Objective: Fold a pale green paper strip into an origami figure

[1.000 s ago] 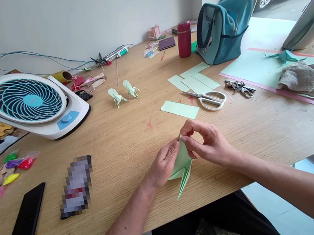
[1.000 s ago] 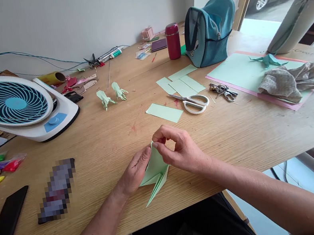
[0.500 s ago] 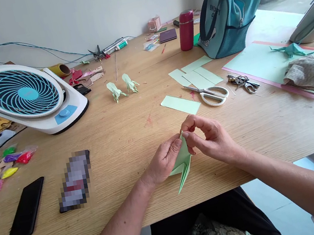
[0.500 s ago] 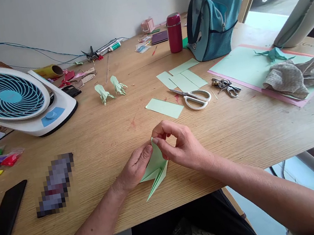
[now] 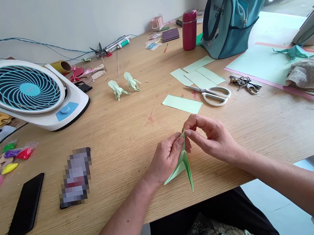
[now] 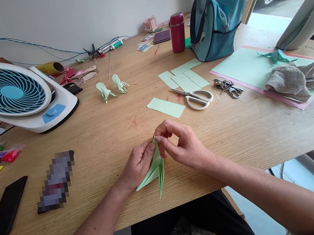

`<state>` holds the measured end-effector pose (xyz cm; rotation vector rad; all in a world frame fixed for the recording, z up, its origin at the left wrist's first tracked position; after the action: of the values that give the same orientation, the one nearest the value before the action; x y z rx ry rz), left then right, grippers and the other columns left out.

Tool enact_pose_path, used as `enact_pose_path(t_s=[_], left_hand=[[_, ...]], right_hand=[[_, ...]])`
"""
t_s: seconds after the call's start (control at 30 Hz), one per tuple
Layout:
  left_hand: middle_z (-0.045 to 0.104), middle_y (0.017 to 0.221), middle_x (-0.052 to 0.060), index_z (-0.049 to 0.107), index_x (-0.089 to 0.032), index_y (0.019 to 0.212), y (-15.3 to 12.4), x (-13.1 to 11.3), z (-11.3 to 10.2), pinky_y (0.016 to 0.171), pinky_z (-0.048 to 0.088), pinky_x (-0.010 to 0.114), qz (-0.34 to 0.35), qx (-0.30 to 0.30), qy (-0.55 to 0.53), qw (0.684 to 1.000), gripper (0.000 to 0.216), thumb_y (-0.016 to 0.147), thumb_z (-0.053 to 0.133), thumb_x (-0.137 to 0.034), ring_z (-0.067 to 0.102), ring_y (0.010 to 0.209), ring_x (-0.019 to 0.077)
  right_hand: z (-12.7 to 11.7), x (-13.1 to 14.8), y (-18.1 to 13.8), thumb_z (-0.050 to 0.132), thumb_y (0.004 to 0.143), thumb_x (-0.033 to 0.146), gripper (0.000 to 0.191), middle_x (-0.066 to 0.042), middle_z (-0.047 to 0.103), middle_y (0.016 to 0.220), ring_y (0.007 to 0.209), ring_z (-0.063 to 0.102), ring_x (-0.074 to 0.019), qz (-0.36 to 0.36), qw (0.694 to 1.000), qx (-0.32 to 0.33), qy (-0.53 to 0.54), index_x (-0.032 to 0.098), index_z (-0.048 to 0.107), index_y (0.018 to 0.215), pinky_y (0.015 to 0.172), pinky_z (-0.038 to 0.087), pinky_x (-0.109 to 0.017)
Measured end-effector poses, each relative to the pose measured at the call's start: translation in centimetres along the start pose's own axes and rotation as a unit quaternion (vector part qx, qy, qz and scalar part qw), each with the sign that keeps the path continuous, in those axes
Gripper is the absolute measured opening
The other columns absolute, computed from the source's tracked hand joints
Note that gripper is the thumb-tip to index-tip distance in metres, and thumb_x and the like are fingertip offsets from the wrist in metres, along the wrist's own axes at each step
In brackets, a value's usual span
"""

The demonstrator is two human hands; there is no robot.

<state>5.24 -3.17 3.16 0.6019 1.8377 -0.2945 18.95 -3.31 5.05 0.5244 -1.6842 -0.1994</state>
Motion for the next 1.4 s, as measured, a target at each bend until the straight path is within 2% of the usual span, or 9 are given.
enact_pose_path(t_s=[0.33, 0.57, 0.77, 0.97, 1.13, 1.4], left_hand=[[0.055, 0.074, 0.0, 0.055, -0.017, 0.081, -0.02, 0.01, -0.21, 0.067, 0.039, 0.024, 0.02, -0.044, 0.024, 0.999, 0.043, 0.105, 0.036, -0.047, 0.048, 0.067, 0.0119], [0.054, 0.073, -0.001, 0.053, -0.017, 0.077, -0.09, -0.11, -0.5, 0.068, 0.04, 0.024, 0.04, -0.087, 0.065, 0.993, 0.035, 0.105, 0.043, -0.037, 0.051, 0.069, 0.0113], [0.055, 0.077, 0.001, 0.061, -0.016, 0.081, -0.11, -0.63, -0.78, 0.07, 0.041, 0.024, 0.082, -0.107, 0.087, 0.987, 0.027, 0.102, 0.05, -0.028, 0.052, 0.074, 0.0122], [0.052, 0.076, 0.0, 0.07, -0.017, 0.09, -0.19, -0.61, -0.85, 0.065, 0.039, 0.022, 0.125, -0.12, 0.085, 0.981, 0.019, 0.1, 0.055, -0.023, 0.049, 0.071, 0.0108], [0.051, 0.075, -0.001, 0.073, -0.018, 0.097, -0.19, -0.38, -0.84, 0.064, 0.04, 0.022, 0.143, -0.131, 0.084, 0.978, 0.016, 0.099, 0.057, -0.021, 0.048, 0.069, 0.01], [0.052, 0.074, 0.0, 0.074, -0.018, 0.096, -0.23, -0.22, -0.9, 0.063, 0.041, 0.023, 0.146, -0.138, 0.086, 0.976, 0.017, 0.099, 0.058, -0.024, 0.05, 0.068, 0.0105]], right_hand=[[-0.25, 0.0, 0.03, 0.062, 0.094, 0.024, 0.006, 0.0, 0.063, 0.072, 0.07, 0.057, -0.0149, -0.033, 0.999, -0.007, -0.036, 0.021, 0.061, 0.089, 0.073, 0.047, -0.034], [-0.1, -0.34, 0.04, 0.068, 0.09, 0.026, 0.008, 0.0, 0.063, 0.075, 0.074, 0.056, -0.0148, -0.014, 0.999, -0.017, -0.05, 0.021, 0.062, 0.086, 0.073, 0.048, -0.032], [-0.25, -0.62, -0.05, 0.067, 0.09, 0.02, 0.003, 0.001, 0.063, 0.08, 0.077, 0.055, -0.0144, -0.012, 0.999, -0.021, -0.025, 0.022, 0.064, 0.088, 0.075, 0.046, -0.031], [-0.38, -0.5, -0.09, 0.065, 0.089, 0.013, 0.009, 0.002, 0.062, 0.08, 0.077, 0.055, -0.0134, -0.017, 0.999, -0.033, -0.017, 0.022, 0.065, 0.087, 0.074, 0.045, -0.03], [-0.47, -0.41, -0.09, 0.064, 0.089, 0.01, 0.012, 0.002, 0.063, 0.08, 0.077, 0.055, -0.013, -0.024, 0.999, -0.033, -0.023, 0.022, 0.066, 0.087, 0.074, 0.045, -0.029], [-0.4, -0.52, -0.11, 0.063, 0.089, 0.008, 0.014, 0.002, 0.062, 0.079, 0.076, 0.055, -0.0128, -0.023, 0.999, -0.034, -0.018, 0.021, 0.065, 0.085, 0.073, 0.045, -0.03]])
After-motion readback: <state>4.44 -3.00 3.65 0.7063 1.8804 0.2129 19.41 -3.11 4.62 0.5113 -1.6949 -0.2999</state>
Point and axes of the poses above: each hand's wrist, its own y-axis towards the middle knuckle, its own z-axis out of the palm, x = y × z, the point moved 5 cm from there along y, towards the middle knuckle
